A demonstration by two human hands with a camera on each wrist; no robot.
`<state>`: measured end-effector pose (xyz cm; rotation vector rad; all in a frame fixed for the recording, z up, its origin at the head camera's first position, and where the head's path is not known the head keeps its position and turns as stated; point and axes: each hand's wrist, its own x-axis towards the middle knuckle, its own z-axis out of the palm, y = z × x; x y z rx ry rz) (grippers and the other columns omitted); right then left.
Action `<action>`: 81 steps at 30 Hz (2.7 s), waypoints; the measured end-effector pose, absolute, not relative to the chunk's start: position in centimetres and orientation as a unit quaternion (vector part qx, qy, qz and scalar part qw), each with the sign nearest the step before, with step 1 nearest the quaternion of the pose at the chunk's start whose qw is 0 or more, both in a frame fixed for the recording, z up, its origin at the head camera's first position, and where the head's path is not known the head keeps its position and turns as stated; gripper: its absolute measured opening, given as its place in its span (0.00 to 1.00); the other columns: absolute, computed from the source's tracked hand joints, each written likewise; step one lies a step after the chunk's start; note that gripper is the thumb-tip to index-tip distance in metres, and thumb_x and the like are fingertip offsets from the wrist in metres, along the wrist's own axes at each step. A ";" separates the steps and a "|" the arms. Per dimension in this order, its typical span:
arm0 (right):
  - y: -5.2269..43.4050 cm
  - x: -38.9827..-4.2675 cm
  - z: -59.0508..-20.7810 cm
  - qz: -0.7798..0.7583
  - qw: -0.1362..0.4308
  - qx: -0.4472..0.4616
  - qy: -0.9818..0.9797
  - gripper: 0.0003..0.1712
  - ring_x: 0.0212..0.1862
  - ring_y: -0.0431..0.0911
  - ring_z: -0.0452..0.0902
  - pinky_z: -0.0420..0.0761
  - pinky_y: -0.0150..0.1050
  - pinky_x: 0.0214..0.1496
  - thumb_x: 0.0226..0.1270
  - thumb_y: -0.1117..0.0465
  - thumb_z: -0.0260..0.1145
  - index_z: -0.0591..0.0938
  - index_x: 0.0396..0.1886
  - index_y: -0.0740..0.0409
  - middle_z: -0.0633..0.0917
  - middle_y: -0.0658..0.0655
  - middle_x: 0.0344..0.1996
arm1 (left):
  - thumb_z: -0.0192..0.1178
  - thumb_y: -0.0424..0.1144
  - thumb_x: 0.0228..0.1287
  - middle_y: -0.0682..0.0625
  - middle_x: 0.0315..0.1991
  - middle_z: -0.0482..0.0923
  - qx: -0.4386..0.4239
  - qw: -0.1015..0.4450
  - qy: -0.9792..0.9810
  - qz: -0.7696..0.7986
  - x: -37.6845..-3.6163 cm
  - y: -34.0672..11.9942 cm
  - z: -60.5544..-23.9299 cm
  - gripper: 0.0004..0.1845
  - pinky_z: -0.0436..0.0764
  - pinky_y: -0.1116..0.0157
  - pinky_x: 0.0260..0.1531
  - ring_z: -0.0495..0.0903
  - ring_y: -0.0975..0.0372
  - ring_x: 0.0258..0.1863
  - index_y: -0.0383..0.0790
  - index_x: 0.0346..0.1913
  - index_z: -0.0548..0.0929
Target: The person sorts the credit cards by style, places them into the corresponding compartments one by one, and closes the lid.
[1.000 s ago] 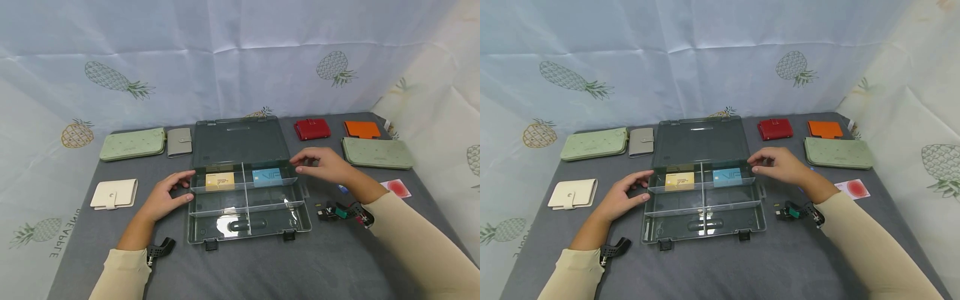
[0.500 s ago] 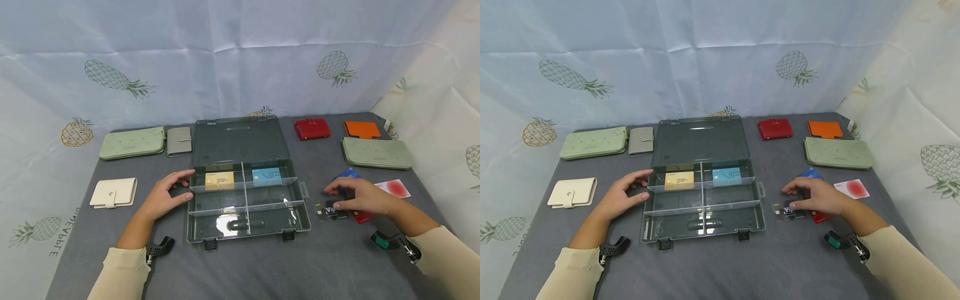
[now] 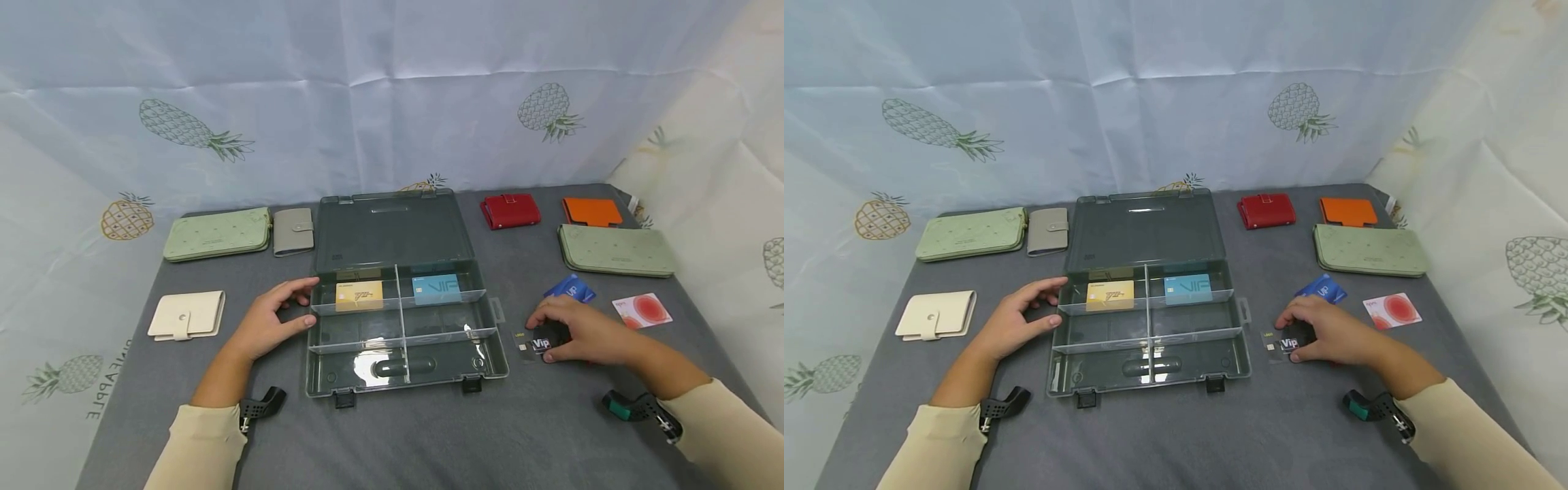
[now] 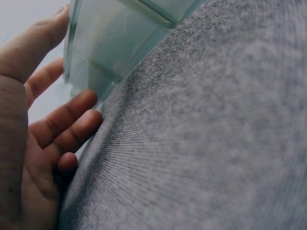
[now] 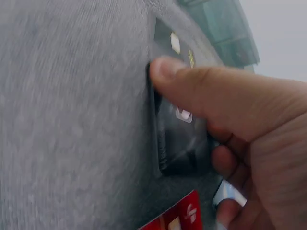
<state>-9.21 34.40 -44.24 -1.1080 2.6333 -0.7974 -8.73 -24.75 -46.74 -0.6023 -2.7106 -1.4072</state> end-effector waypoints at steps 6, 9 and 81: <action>33.7 -9.2 -43.6 -0.275 0.119 -0.332 0.895 0.26 0.47 0.37 0.74 0.77 0.36 0.51 0.53 0.57 0.88 0.83 0.47 0.40 0.81 0.36 0.44 | 0.76 0.35 0.64 0.50 0.58 0.82 -0.191 0.009 -0.870 -0.455 -8.6 -24.8 -46.7 0.36 0.72 0.63 0.50 0.81 0.60 0.51 0.49 0.76 0.78; 33.4 -9.5 -43.3 -0.296 0.132 -0.332 0.886 0.20 0.41 0.37 0.75 0.79 0.35 0.44 0.61 0.61 0.84 0.82 0.44 0.43 0.80 0.39 0.40 | 0.76 0.35 0.65 0.50 0.57 0.82 -0.191 0.009 -0.870 -0.455 -8.7 -24.9 -46.7 0.36 0.72 0.63 0.50 0.81 0.60 0.51 0.49 0.76 0.78; 3.3 -12.7 -37.9 -0.132 0.123 -0.458 0.871 0.02 0.33 0.37 0.83 0.82 0.42 0.40 0.74 0.58 0.74 0.90 0.38 0.44 0.89 0.40 0.32 | 0.77 0.36 0.63 0.52 0.54 0.84 -0.193 0.024 -0.868 -0.456 -8.8 -25.0 -46.9 0.35 0.73 0.64 0.49 0.82 0.60 0.49 0.50 0.74 0.80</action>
